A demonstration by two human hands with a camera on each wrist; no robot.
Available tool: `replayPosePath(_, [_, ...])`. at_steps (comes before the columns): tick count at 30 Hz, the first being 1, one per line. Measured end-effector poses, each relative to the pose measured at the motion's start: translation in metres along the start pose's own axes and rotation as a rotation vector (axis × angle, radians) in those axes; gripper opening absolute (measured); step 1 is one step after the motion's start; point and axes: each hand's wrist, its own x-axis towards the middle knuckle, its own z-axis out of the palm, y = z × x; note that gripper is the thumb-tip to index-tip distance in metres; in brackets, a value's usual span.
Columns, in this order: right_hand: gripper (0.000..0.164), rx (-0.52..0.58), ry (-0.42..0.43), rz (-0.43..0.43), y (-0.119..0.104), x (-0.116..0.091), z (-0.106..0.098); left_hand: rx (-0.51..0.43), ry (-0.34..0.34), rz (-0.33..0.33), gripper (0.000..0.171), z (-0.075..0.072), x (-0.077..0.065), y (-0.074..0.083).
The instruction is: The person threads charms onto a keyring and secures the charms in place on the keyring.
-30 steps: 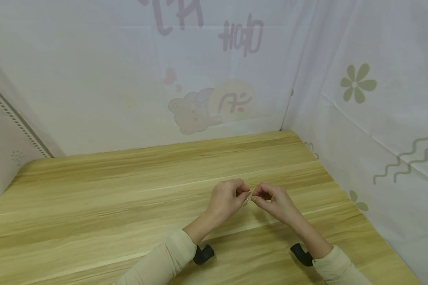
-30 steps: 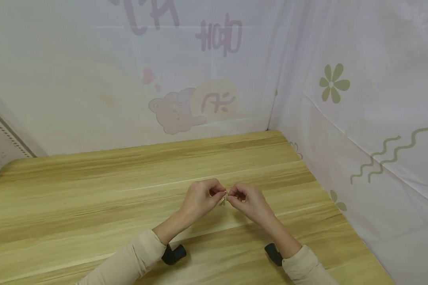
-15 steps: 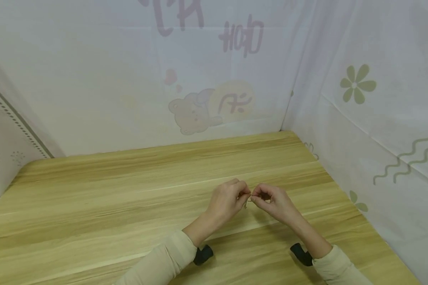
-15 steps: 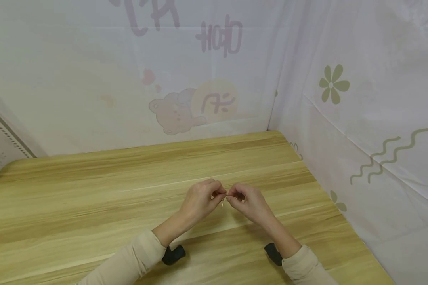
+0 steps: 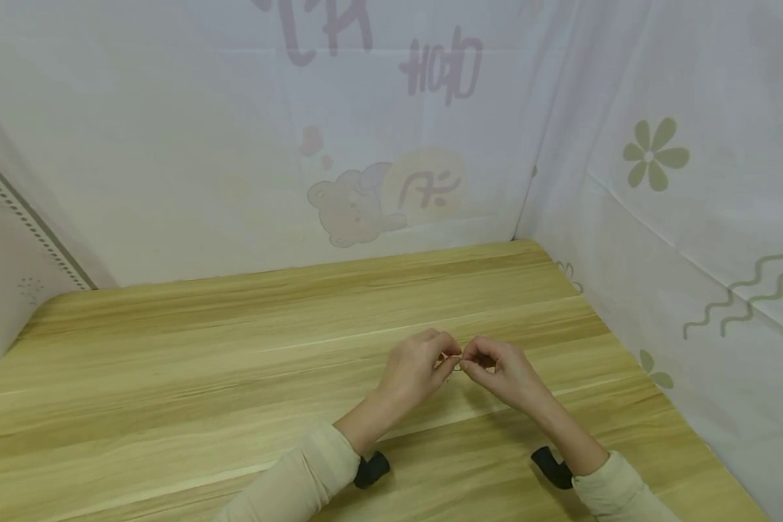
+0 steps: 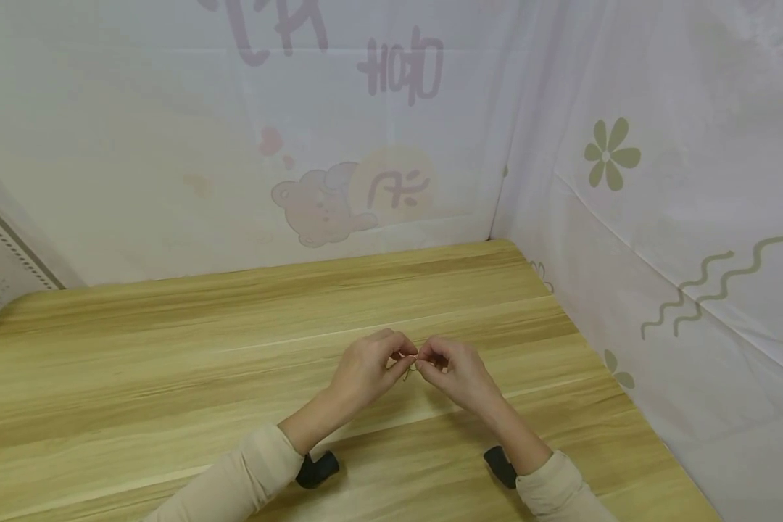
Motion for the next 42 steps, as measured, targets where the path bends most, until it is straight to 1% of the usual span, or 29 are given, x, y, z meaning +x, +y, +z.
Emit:
replayPosePath(2, [0.007, -0.003, -0.003, -0.002, 0.0001, -0.0001, -0.0001, 0.031, 0.021, 0.040, 0.004, 0.0006, -0.0002, -0.0002])
replayPosePath(4, [0.006, -0.006, -0.005, -0.006, 0.0005, -0.0001, -0.0002, 0.035, 0.035, 0.047, 0.004, 0.0011, -0.0004, -0.0003])
replayPosePath(6, [0.007, -0.007, -0.004, -0.005, 0.0005, -0.0002, -0.0003, 0.017, 0.035, 0.018, 0.006, 0.0009, -0.0004, -0.0003])
replayPosePath(10, [0.008, -0.005, 0.000, 0.010, -0.0006, -0.0001, 0.0001, -0.054, 0.010, -0.076, 0.006, -0.0006, -0.0002, 0.0003])
replayPosePath(12, [0.007, -0.004, 0.001, 0.012, -0.0004, 0.0001, 0.0005, -0.077, 0.003, -0.109, 0.006, -0.0009, -0.0003, 0.0003])
replayPosePath(21, [0.005, 0.018, 0.005, 0.011, 0.0006, 0.0003, 0.0020, -0.131, 0.018, -0.166, 0.006, 0.0010, -0.0007, -0.0006])
replayPosePath(29, [0.008, 0.017, 0.021, 0.003, 0.0009, 0.0006, 0.0021, -0.163, 0.010, -0.210, 0.007, 0.0010, -0.0006, 0.0009])
replayPosePath(30, [0.009, 0.014, 0.025, -0.001, 0.0009, 0.0006, 0.0020, -0.161, 0.006, -0.207, 0.006, 0.0008, -0.0008, 0.0011])
replayPosePath(32, [0.010, 0.009, 0.027, -0.008, 0.0013, 0.0007, 0.0022, -0.125, 0.002, -0.177, 0.005, 0.0006, -0.0008, 0.0012])
replayPosePath(35, [0.011, 0.004, 0.024, -0.018, 0.0020, 0.0010, 0.0025, -0.055, 0.011, -0.100, 0.003, 0.0004, -0.0011, 0.0012])
replayPosePath(37, [0.012, 0.002, 0.021, -0.021, 0.0018, 0.0013, 0.0027, -0.019, 0.031, -0.048, 0.004, 0.0009, -0.0010, 0.0008])
replayPosePath(40, [0.013, 0.001, 0.020, -0.025, 0.0010, 0.0014, 0.0031, -0.011, 0.050, -0.025, 0.008, 0.0008, -0.0014, 0.0007])
replayPosePath(42, [0.014, 0.000, 0.020, -0.026, 0.0006, 0.0013, 0.0033, -0.021, 0.052, -0.037, 0.010, 0.0010, -0.0016, 0.0004])
